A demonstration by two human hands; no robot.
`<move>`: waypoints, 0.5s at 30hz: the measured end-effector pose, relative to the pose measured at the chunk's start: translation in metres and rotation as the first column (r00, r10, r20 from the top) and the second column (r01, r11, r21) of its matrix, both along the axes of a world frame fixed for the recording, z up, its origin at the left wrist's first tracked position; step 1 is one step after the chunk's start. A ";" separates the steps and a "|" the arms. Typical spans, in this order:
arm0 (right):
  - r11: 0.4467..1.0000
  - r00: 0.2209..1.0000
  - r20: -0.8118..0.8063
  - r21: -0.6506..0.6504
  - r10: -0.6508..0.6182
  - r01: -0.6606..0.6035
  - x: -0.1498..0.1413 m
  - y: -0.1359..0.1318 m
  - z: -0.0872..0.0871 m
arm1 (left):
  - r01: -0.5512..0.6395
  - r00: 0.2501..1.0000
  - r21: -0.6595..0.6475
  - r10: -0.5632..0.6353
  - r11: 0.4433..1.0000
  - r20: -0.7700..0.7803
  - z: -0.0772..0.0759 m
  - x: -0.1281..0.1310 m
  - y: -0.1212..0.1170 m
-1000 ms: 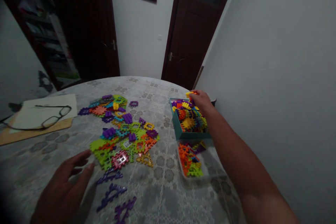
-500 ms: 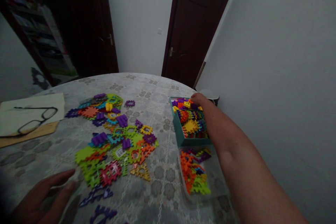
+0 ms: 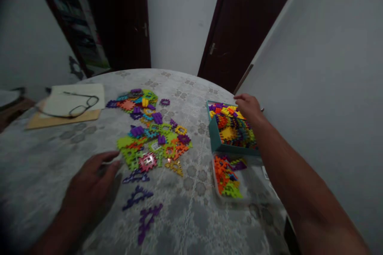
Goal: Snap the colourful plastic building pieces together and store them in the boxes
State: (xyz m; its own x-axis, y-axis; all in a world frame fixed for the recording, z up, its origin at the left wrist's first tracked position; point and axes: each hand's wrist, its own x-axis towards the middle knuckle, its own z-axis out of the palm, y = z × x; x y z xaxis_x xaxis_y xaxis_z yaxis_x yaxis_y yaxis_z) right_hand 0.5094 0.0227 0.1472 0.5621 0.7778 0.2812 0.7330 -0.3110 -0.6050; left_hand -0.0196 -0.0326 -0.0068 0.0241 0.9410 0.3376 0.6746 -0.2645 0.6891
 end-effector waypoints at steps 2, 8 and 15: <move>0.987 0.988 0.036 0.057 0.149 -0.151 -0.033 -0.028 -0.003 | 0.010 0.999 -0.025 -0.009 1.000 0.047 0.008 0.006 -0.003; 0.706 0.714 -0.025 -0.123 0.700 -0.697 -0.169 -0.131 -0.034 | 0.068 0.997 -0.026 -0.067 0.997 0.038 0.006 0.009 -0.004; 0.424 0.484 -0.125 -0.328 0.866 -0.844 -0.258 -0.165 -0.091 | 0.156 0.985 -0.016 -0.157 0.988 -0.071 0.007 0.013 -0.003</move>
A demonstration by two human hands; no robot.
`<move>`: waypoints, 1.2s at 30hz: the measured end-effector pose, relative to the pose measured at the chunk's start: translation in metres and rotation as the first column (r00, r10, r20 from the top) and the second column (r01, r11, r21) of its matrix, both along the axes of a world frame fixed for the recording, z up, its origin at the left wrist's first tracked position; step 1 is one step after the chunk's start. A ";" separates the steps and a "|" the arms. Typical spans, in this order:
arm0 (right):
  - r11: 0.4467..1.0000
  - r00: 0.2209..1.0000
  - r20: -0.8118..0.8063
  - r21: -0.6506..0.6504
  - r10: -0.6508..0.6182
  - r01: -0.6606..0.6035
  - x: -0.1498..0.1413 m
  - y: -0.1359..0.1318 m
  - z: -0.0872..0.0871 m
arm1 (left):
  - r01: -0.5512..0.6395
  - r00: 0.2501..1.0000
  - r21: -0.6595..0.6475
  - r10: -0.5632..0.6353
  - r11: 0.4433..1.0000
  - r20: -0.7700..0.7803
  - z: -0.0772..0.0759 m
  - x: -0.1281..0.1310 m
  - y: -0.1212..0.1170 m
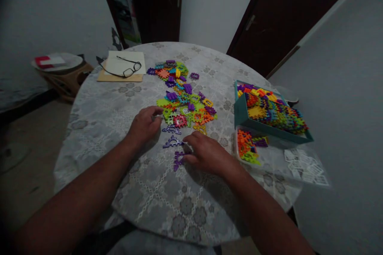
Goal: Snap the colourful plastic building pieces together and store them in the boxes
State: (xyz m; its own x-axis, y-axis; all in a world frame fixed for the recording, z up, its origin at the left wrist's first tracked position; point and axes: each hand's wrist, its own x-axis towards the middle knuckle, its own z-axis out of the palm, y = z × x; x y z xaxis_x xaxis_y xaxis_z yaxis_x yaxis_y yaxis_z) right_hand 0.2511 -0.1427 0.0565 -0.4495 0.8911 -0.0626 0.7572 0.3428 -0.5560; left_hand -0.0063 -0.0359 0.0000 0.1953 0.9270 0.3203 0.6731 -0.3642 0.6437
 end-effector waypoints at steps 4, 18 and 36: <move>1.000 0.996 0.084 -0.026 -0.010 0.012 -0.013 -0.003 -0.011 | 0.183 0.975 -0.047 -0.187 0.982 -0.119 0.008 0.002 -0.008; 0.996 0.991 -0.130 -0.089 -0.027 0.015 -0.011 -0.007 -0.028 | 0.317 0.839 -0.228 -0.384 0.921 -0.384 0.008 0.004 -0.060; 0.953 0.958 -0.283 0.277 -0.038 0.120 -0.030 0.002 -0.070 | 0.460 0.845 -0.260 -0.508 0.849 -0.168 0.021 -0.008 -0.070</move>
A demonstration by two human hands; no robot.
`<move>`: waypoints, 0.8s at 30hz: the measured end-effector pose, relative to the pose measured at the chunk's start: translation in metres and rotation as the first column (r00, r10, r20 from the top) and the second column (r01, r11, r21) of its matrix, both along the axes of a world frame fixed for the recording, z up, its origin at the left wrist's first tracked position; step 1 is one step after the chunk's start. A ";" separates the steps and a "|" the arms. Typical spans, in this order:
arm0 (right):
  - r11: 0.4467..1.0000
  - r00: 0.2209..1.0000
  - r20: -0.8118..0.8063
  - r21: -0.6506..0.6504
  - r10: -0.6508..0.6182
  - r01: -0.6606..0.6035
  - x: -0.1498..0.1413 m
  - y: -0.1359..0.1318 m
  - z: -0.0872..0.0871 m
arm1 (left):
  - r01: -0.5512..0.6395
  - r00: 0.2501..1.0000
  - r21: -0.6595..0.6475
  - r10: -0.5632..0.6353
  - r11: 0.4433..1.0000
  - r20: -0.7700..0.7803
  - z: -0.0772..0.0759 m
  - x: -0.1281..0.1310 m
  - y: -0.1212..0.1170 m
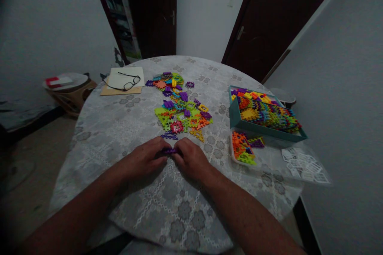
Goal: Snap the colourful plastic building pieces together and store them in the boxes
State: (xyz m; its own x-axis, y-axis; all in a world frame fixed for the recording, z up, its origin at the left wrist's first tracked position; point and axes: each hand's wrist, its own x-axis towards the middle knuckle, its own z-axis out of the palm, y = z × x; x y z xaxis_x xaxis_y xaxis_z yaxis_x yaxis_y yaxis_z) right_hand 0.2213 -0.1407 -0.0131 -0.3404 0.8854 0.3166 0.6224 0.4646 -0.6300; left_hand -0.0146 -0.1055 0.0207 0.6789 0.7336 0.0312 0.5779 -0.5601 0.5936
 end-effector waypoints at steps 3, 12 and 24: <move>0.999 0.999 -0.035 0.050 -0.019 0.021 -0.006 0.003 0.000 | -0.058 0.998 0.040 0.058 0.997 0.018 -0.007 -0.001 -0.002; 0.986 0.954 0.273 0.141 -0.122 0.086 -0.007 0.011 0.001 | -0.126 0.992 0.068 0.123 0.990 0.037 -0.015 -0.016 0.005; 0.989 0.960 0.255 0.119 -0.114 0.086 -0.001 0.011 -0.002 | -0.105 0.991 0.093 0.096 0.990 0.096 -0.017 -0.018 0.003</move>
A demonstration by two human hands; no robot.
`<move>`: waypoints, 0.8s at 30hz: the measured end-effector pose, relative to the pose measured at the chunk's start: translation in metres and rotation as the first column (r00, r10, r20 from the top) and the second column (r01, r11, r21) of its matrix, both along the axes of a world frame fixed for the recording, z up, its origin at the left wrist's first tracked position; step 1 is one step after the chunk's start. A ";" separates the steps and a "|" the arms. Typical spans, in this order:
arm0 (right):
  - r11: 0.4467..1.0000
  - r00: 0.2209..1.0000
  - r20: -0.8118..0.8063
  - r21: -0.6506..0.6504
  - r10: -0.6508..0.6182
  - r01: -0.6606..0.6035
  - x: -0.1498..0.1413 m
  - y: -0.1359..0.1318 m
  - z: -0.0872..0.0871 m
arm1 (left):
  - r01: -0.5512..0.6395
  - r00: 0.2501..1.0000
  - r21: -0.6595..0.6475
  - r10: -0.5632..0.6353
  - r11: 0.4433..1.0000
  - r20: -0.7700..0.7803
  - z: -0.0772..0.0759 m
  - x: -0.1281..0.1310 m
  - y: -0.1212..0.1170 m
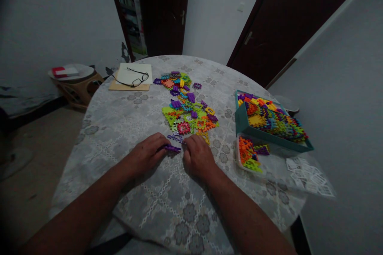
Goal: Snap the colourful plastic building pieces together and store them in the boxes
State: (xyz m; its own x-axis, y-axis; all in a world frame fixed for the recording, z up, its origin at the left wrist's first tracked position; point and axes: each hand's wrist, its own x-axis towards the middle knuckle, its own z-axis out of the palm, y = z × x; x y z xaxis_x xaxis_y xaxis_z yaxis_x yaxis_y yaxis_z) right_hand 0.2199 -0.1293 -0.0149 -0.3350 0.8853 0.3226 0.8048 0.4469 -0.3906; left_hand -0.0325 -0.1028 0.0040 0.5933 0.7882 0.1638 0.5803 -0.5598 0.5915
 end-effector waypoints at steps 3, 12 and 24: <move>0.998 0.998 0.020 0.015 -0.058 0.058 -0.004 0.006 -0.005 | -0.021 1.000 0.015 0.021 1.000 0.005 0.000 0.001 0.002; 0.998 0.998 0.065 -0.056 -0.012 0.015 -0.002 -0.004 0.008 | -0.035 0.999 0.050 0.035 0.998 0.004 -0.005 0.005 0.000; 0.978 0.971 -0.238 -0.207 -0.035 -0.015 0.011 -0.009 0.008 | 0.036 0.999 -0.036 -0.034 0.999 0.042 0.004 0.015 0.001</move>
State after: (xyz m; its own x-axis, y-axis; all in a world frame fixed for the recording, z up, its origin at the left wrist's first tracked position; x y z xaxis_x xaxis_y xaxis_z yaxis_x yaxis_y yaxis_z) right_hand 0.2306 -0.1381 -0.0073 -0.2610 0.9438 0.2027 0.6806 0.3288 -0.6548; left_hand -0.0180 -0.1020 0.0080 0.6138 0.7731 0.1596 0.5356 -0.5564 0.6352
